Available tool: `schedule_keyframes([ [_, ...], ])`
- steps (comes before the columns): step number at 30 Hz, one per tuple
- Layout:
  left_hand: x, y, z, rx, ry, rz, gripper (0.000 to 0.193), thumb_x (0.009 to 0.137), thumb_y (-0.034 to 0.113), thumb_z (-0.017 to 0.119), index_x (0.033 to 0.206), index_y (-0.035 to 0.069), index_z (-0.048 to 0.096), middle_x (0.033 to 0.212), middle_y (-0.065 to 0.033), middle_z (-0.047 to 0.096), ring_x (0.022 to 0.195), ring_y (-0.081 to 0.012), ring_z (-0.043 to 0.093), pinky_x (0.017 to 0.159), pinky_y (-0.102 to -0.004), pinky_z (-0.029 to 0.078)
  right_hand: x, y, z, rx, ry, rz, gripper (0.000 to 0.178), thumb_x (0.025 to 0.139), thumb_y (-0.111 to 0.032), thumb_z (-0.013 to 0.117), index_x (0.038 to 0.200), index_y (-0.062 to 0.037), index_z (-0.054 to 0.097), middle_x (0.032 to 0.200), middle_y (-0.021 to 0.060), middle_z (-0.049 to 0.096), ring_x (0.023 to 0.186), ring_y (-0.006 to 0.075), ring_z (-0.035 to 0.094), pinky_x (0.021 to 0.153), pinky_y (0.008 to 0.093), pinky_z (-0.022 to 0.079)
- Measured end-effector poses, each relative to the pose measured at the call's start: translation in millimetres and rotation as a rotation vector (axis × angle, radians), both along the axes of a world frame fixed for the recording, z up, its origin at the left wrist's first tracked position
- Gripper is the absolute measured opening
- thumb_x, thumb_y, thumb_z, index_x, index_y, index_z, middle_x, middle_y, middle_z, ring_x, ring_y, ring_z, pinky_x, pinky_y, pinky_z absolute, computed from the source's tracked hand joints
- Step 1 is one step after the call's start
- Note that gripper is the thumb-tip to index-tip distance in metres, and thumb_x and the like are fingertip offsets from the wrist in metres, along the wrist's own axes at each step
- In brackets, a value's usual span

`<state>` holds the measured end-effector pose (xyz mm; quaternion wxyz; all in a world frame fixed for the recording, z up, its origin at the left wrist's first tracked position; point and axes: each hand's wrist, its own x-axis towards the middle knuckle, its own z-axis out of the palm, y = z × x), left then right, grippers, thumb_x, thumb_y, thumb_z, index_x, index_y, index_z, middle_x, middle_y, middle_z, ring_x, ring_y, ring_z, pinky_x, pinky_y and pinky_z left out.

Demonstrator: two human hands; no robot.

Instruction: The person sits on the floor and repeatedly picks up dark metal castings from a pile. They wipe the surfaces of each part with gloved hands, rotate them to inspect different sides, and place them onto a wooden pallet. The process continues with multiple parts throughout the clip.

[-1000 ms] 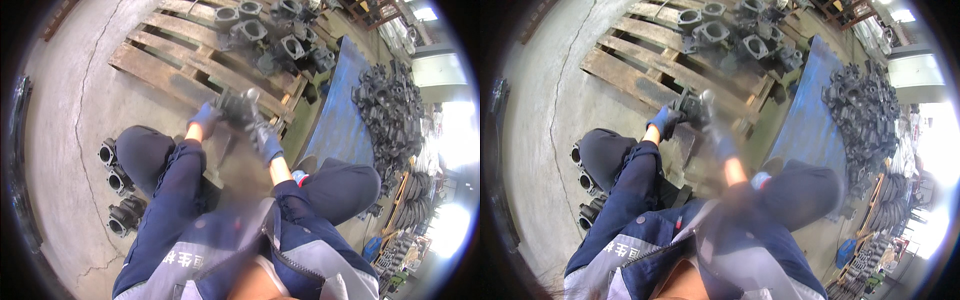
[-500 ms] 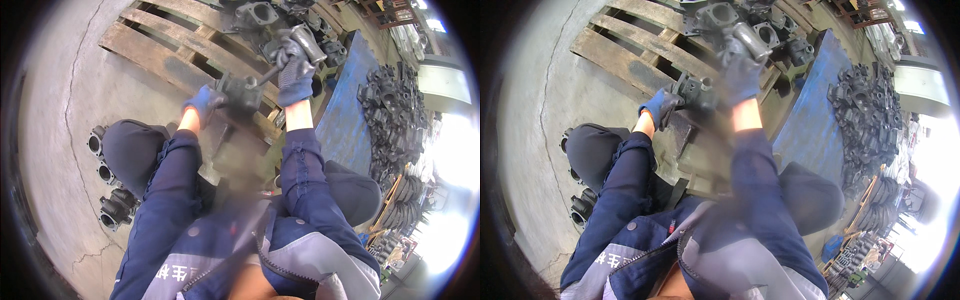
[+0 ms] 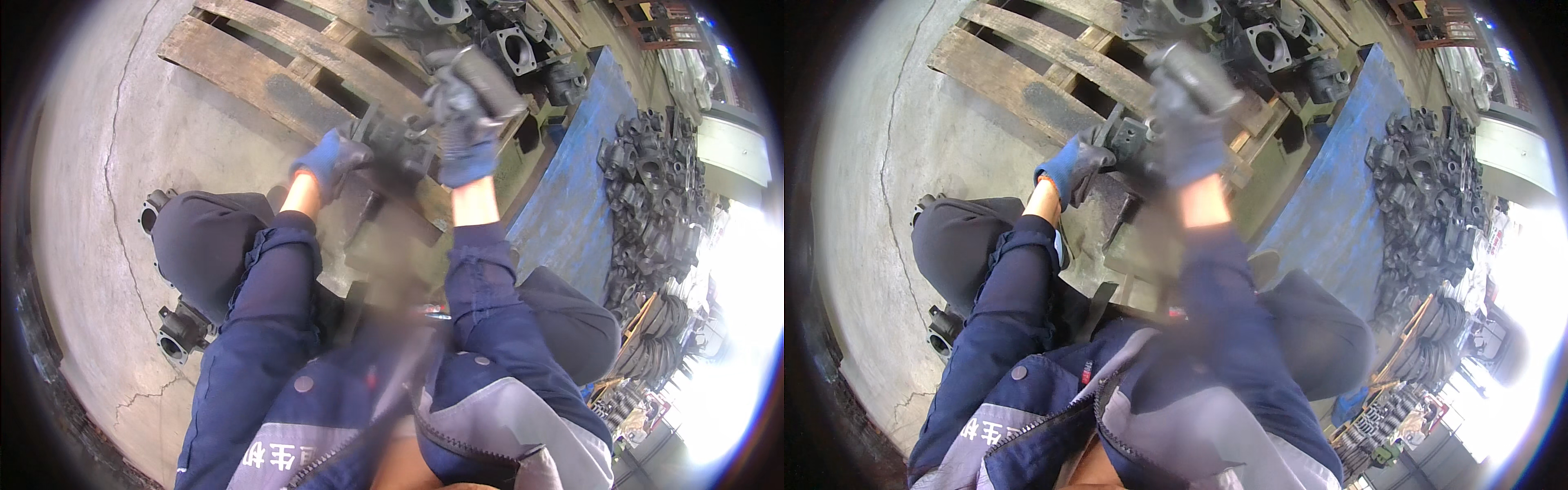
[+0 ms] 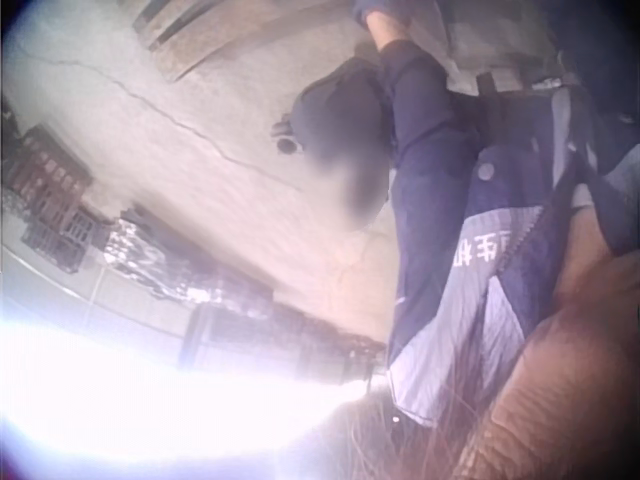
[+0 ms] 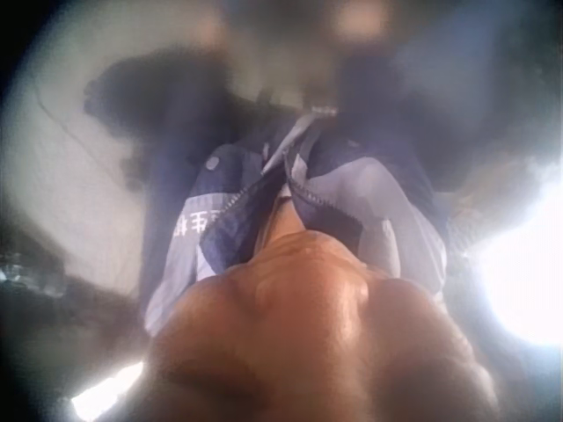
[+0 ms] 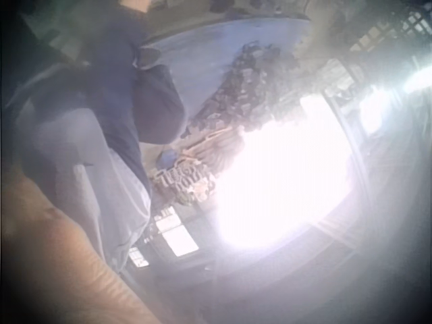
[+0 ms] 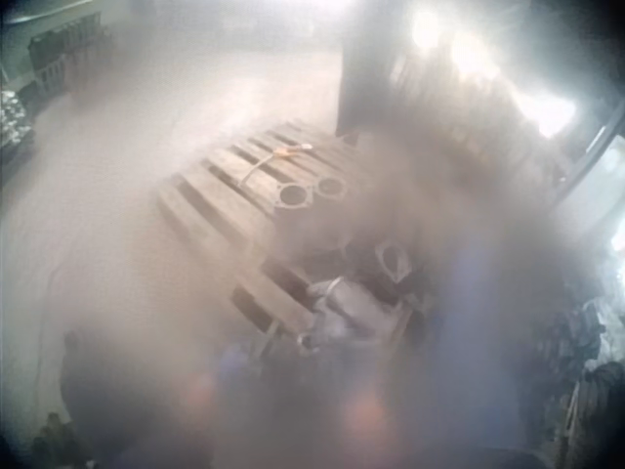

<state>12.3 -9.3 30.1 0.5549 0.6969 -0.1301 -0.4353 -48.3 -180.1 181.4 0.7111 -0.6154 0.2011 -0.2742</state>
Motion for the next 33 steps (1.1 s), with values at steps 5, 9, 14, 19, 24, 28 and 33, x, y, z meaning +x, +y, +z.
schedule_keyframes([
  [5, 4, -1, 9, 0.106, -0.021, -0.010, 0.040, 0.075, 0.008, 0.070, 0.114, 0.004, 0.061, 0.088, -0.0014, 0.063, 0.081, -0.0130, 0.055, 0.073, -0.0292, 0.048, 3, 0, -12, 0.030, -0.041, 0.059, 0.020, 0.081, 0.004, 0.055, 0.091, -0.0021, 0.070, 0.069, 0.0036, 0.061, 0.053, 0.0081, 0.056, 0.044, 0.0213, 0.041],
  [9, -2, 1, 28, 0.114, 0.012, -0.030, 0.042, 0.076, 0.009, 0.068, 0.117, 0.004, 0.061, 0.091, -0.0014, 0.064, 0.082, -0.0126, 0.055, 0.073, -0.0282, 0.048, -2, -4, -18, 0.125, -0.026, 0.034, 0.021, 0.079, 0.006, 0.054, 0.090, -0.0031, 0.070, 0.070, 0.0041, 0.063, 0.055, 0.0074, 0.057, 0.045, 0.0203, 0.041],
  [14, 2, -1, 37, 0.100, 0.015, -0.080, 0.041, 0.074, 0.008, 0.067, 0.115, 0.003, 0.064, 0.093, 0.0003, 0.064, 0.082, -0.0115, 0.054, 0.073, -0.0275, 0.048, -5, -2, -24, 0.053, 0.026, 0.070, 0.017, 0.081, 0.003, 0.063, 0.097, -0.0023, 0.067, 0.079, 0.0063, 0.067, 0.059, 0.0073, 0.058, 0.047, 0.0210, 0.043],
  [19, 5, -1, 25, 0.087, 0.037, -0.105, 0.046, 0.073, 0.006, 0.067, 0.119, 0.003, 0.063, 0.095, 0.0003, 0.065, 0.082, -0.0114, 0.055, 0.074, -0.0270, 0.048, -13, -3, -26, -0.134, -0.028, 0.183, 0.033, 0.088, -0.028, 0.062, 0.106, -0.0010, 0.067, 0.079, 0.0025, 0.064, 0.054, 0.0068, 0.050, 0.051, 0.0259, 0.053],
  [24, 2, -2, 25, 0.058, 0.075, -0.038, 0.051, 0.073, 0.006, 0.068, 0.124, 0.003, 0.061, 0.096, 0.0004, 0.065, 0.082, -0.0106, 0.055, 0.074, -0.0261, 0.048, -13, -4, -24, -0.176, -0.068, 0.048, 0.026, 0.094, -0.027, 0.064, 0.108, -0.0045, 0.066, 0.069, -0.0011, 0.053, 0.054, 0.0062, 0.049, 0.058, 0.0287, 0.057],
  [28, 2, -5, 25, 0.061, 0.029, -0.068, 0.050, 0.074, 0.009, 0.069, 0.123, 0.002, 0.061, 0.097, -0.0008, 0.065, 0.084, -0.0112, 0.056, 0.074, -0.0264, 0.048, -10, -1, -24, -0.026, -0.029, 0.121, 0.013, 0.087, -0.004, 0.060, 0.097, -0.0023, 0.069, 0.075, 0.0037, 0.062, 0.061, 0.0096, 0.056, 0.049, 0.0242, 0.047],
  [33, 0, -5, 17, 0.174, 0.015, -0.012, 0.047, 0.074, 0.008, 0.070, 0.120, 0.002, 0.063, 0.096, -0.0032, 0.066, 0.085, -0.0135, 0.055, 0.076, -0.0293, 0.049, -12, 1, -21, 0.050, 0.056, 0.017, 0.018, 0.087, -0.012, 0.061, 0.101, -0.0052, 0.068, 0.074, 0.0017, 0.059, 0.062, 0.0106, 0.058, 0.052, 0.0252, 0.048],
])
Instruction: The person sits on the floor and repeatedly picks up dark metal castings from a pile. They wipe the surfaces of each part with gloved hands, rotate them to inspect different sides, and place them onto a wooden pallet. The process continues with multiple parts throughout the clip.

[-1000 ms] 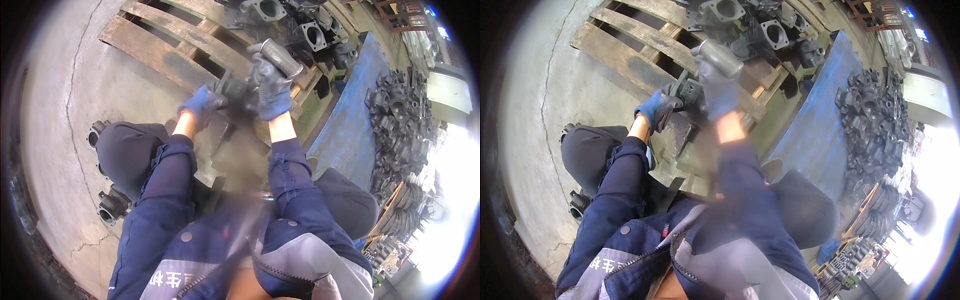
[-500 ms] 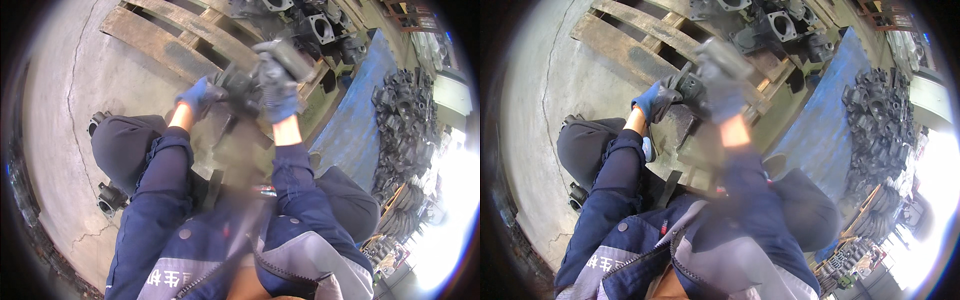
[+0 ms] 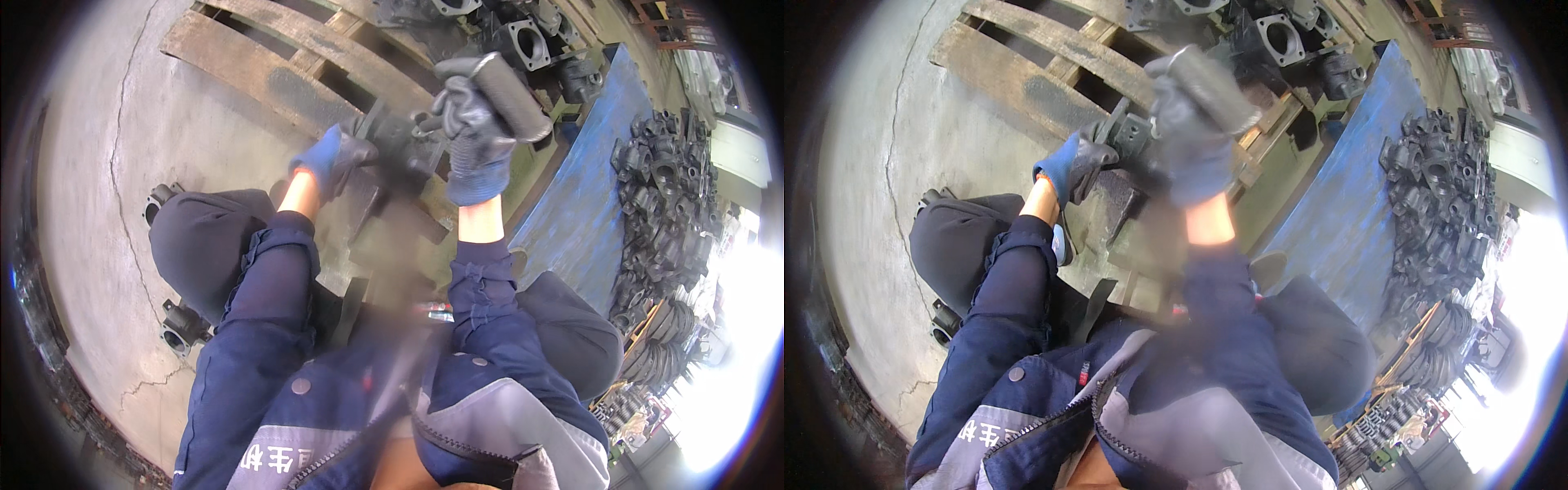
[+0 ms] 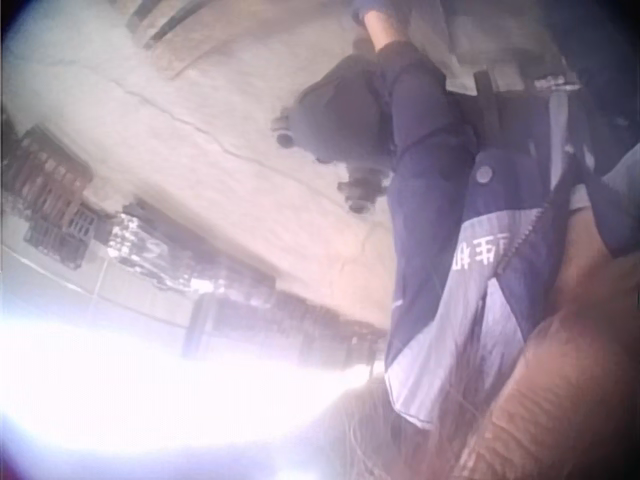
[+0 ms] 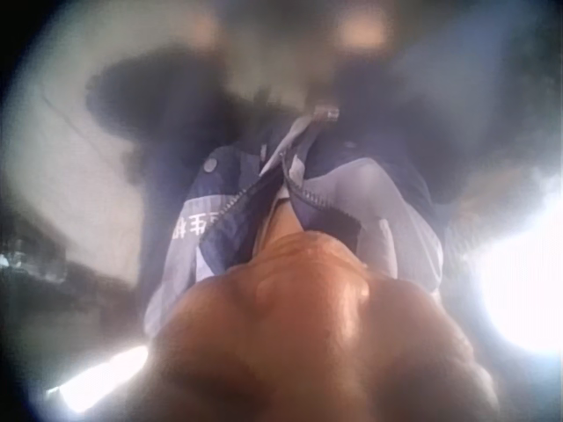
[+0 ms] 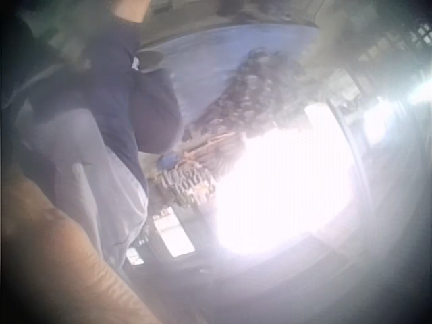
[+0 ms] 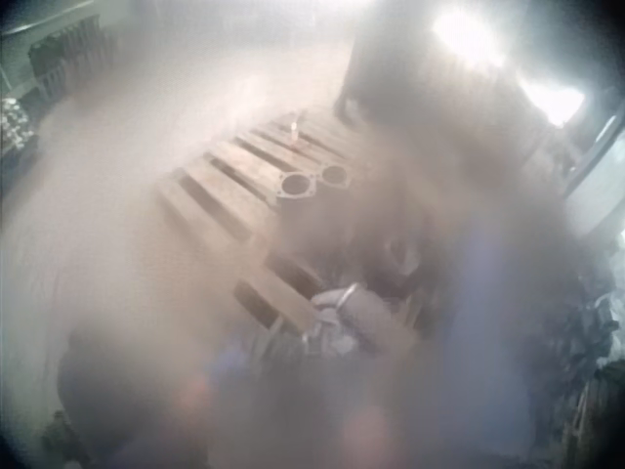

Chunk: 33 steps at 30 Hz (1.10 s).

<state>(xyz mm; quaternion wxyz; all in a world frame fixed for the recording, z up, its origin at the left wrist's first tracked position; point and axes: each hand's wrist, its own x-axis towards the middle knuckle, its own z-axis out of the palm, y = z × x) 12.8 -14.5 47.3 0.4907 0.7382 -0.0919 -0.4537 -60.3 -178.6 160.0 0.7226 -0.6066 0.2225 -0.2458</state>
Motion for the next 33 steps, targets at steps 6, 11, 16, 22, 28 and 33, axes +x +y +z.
schedule_keyframes([
  [6, 6, -1, 8, -0.006, -0.122, -0.028, 0.038, 0.076, 0.012, 0.071, 0.112, 0.003, 0.063, 0.081, -0.0031, 0.063, 0.073, -0.0146, 0.055, 0.068, -0.0319, 0.050, 2, -3, 2, -0.358, -0.068, -0.014, 0.010, 0.088, -0.005, 0.062, 0.092, -0.0057, 0.070, 0.071, -0.0007, 0.061, 0.059, 0.0045, 0.054, 0.048, 0.0196, 0.041],
  [11, 12, 17, 29, -0.254, 0.360, -0.100, 0.033, 0.077, 0.010, 0.070, 0.108, 0.004, 0.062, 0.079, -0.0036, 0.062, 0.070, -0.0138, 0.055, 0.064, -0.0316, 0.049, 1, 0, 3, -0.030, 0.017, -0.032, 0.010, 0.093, -0.011, 0.061, 0.101, -0.0066, 0.066, 0.070, -0.0018, 0.058, 0.058, 0.0034, 0.052, 0.048, 0.0190, 0.040],
  [16, -8, -2, 30, -0.112, -0.008, 0.060, 0.041, 0.077, 0.008, 0.069, 0.117, 0.003, 0.062, 0.085, -0.0011, 0.062, 0.075, -0.0125, 0.054, 0.066, -0.0293, 0.048, -1, -4, 3, -0.016, -0.009, 0.056, 0.011, 0.092, -0.012, 0.063, 0.102, -0.0080, 0.067, 0.070, -0.0023, 0.057, 0.057, 0.0025, 0.052, 0.045, 0.0186, 0.039],
  [22, 10, 13, 28, -0.296, 0.258, -0.137, 0.043, 0.074, 0.006, 0.070, 0.116, 0.004, 0.062, 0.088, 0.0006, 0.063, 0.078, -0.0118, 0.053, 0.069, -0.0282, 0.048, 7, 0, -9, 0.022, 0.248, -0.081, 0.014, 0.093, -0.014, 0.064, 0.106, -0.0122, 0.067, 0.068, -0.0037, 0.057, 0.057, 0.0032, 0.053, 0.047, 0.0197, 0.043],
  [28, -10, 1, -25, -0.163, 0.003, 0.101, 0.050, 0.073, 0.003, 0.070, 0.122, 0.004, 0.062, 0.099, -0.0012, 0.065, 0.087, -0.0131, 0.056, 0.079, -0.0276, 0.049, 5, -5, -10, -0.136, 0.102, 0.060, 0.031, 0.092, -0.034, 0.066, 0.109, -0.0082, 0.067, 0.079, 0.0009, 0.062, 0.062, 0.0125, 0.062, 0.048, 0.0265, 0.050],
  [33, -12, 2, -20, -0.175, 0.057, 0.099, 0.049, 0.073, 0.004, 0.069, 0.122, 0.003, 0.061, 0.104, -0.0022, 0.065, 0.091, -0.0137, 0.057, 0.083, -0.0276, 0.049, 1, -5, -1, -0.081, 0.079, 0.016, 0.018, 0.093, -0.020, 0.061, 0.103, -0.0068, 0.069, 0.070, -0.0018, 0.057, 0.059, 0.0085, 0.056, 0.050, 0.0239, 0.048],
])
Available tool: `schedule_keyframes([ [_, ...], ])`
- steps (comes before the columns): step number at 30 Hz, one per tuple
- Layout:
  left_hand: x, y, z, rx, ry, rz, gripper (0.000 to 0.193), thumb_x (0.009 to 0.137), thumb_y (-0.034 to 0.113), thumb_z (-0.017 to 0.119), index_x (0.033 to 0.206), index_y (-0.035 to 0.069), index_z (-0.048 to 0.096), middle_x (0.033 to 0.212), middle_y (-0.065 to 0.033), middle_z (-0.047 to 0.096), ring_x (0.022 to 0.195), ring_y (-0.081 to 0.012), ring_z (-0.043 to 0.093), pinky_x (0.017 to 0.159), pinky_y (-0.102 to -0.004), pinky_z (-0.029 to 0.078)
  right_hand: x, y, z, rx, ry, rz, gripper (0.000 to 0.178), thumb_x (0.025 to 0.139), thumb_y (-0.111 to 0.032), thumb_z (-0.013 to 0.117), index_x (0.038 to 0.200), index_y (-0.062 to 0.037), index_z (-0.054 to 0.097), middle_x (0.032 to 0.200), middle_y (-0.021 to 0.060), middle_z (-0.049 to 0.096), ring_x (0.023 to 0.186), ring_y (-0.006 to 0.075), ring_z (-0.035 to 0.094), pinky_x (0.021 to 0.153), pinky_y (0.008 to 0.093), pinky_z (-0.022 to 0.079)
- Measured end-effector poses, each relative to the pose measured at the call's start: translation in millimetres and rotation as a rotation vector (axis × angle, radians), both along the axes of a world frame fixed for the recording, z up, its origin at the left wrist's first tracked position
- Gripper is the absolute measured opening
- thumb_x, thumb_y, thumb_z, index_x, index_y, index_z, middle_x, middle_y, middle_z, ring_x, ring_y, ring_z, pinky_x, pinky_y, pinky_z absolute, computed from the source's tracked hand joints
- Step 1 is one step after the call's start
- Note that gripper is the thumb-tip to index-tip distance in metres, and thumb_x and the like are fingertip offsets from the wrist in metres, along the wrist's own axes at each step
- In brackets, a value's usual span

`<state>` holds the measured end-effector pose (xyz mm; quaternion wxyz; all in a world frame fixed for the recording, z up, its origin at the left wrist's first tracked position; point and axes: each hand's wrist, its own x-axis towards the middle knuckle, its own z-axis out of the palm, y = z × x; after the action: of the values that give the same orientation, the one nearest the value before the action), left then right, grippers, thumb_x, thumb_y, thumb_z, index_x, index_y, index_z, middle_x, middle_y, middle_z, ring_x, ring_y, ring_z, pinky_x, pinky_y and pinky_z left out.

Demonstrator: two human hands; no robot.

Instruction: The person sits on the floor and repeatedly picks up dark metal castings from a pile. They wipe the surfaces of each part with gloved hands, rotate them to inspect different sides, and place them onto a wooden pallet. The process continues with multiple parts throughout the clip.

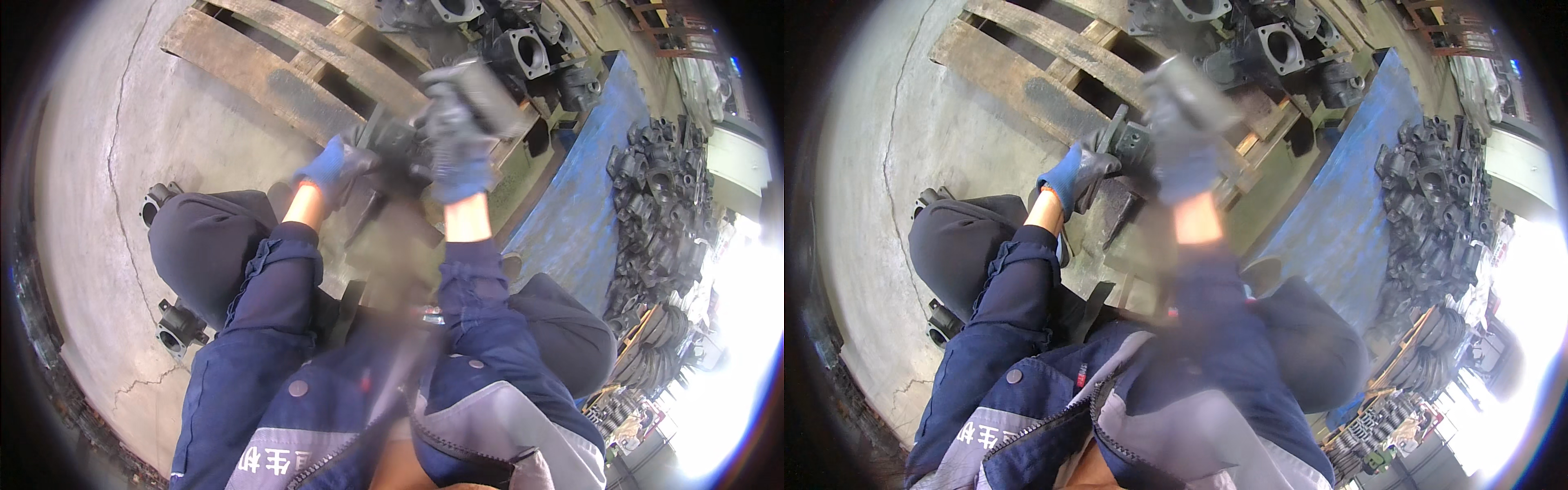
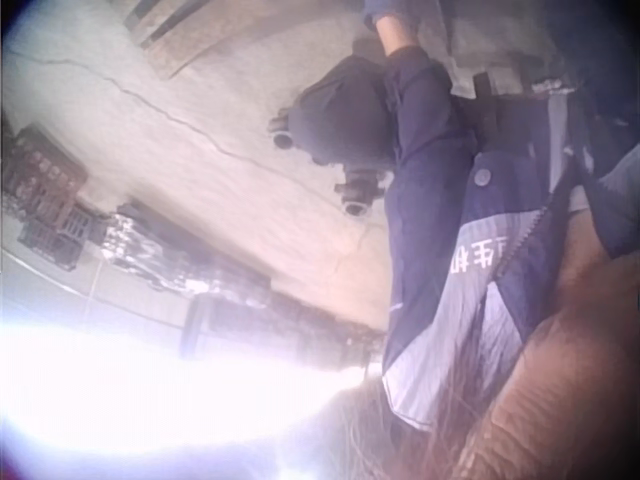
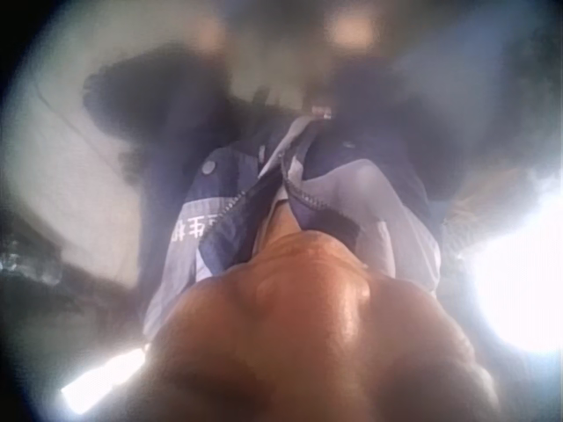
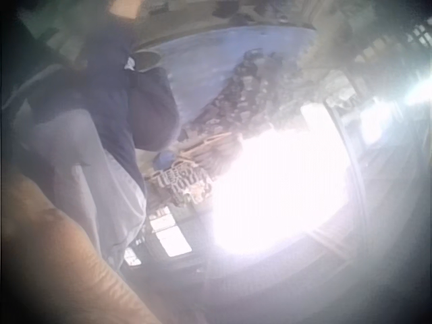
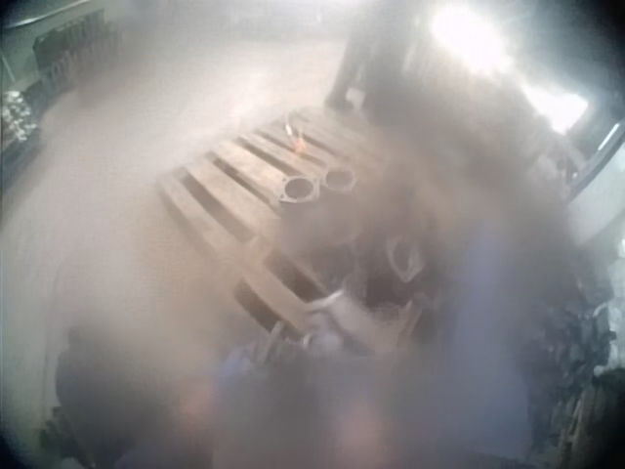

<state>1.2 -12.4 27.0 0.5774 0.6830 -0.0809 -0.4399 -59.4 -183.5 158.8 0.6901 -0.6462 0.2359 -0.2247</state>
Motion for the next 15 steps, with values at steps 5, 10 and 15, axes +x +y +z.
schedule_keyframes([
  [5, 0, -3, 21, 0.053, -0.036, -0.043, 0.045, 0.076, 0.004, 0.067, 0.120, 0.002, 0.062, 0.100, -0.0018, 0.066, 0.089, -0.0129, 0.057, 0.081, -0.0271, 0.049, 4, 9, 5, 0.014, -0.003, 0.014, 0.016, 0.095, -0.014, 0.057, 0.103, -0.0043, 0.067, 0.075, -0.0027, 0.064, 0.064, 0.0072, 0.058, 0.057, 0.0221, 0.047],
  [10, 1, -3, 22, 0.068, -0.080, -0.093, 0.044, 0.076, 0.005, 0.067, 0.120, 0.003, 0.061, 0.099, -0.0020, 0.066, 0.089, -0.0128, 0.057, 0.081, -0.0278, 0.049, -4, 4, 8, -0.018, -0.026, 0.016, 0.012, 0.095, -0.015, 0.059, 0.099, -0.0109, 0.069, 0.068, -0.0036, 0.056, 0.057, 0.0038, 0.050, 0.049, 0.0211, 0.039],
  [15, 4, -6, 25, 0.036, -0.038, -0.031, 0.045, 0.077, 0.006, 0.067, 0.122, 0.002, 0.061, 0.099, -0.0020, 0.067, 0.088, -0.0129, 0.057, 0.080, -0.0281, 0.050, -6, 2, 0, 0.080, -0.008, -0.039, 0.013, 0.094, -0.018, 0.063, 0.099, -0.0076, 0.069, 0.065, -0.0020, 0.053, 0.055, 0.0058, 0.051, 0.049, 0.0237, 0.044],
])
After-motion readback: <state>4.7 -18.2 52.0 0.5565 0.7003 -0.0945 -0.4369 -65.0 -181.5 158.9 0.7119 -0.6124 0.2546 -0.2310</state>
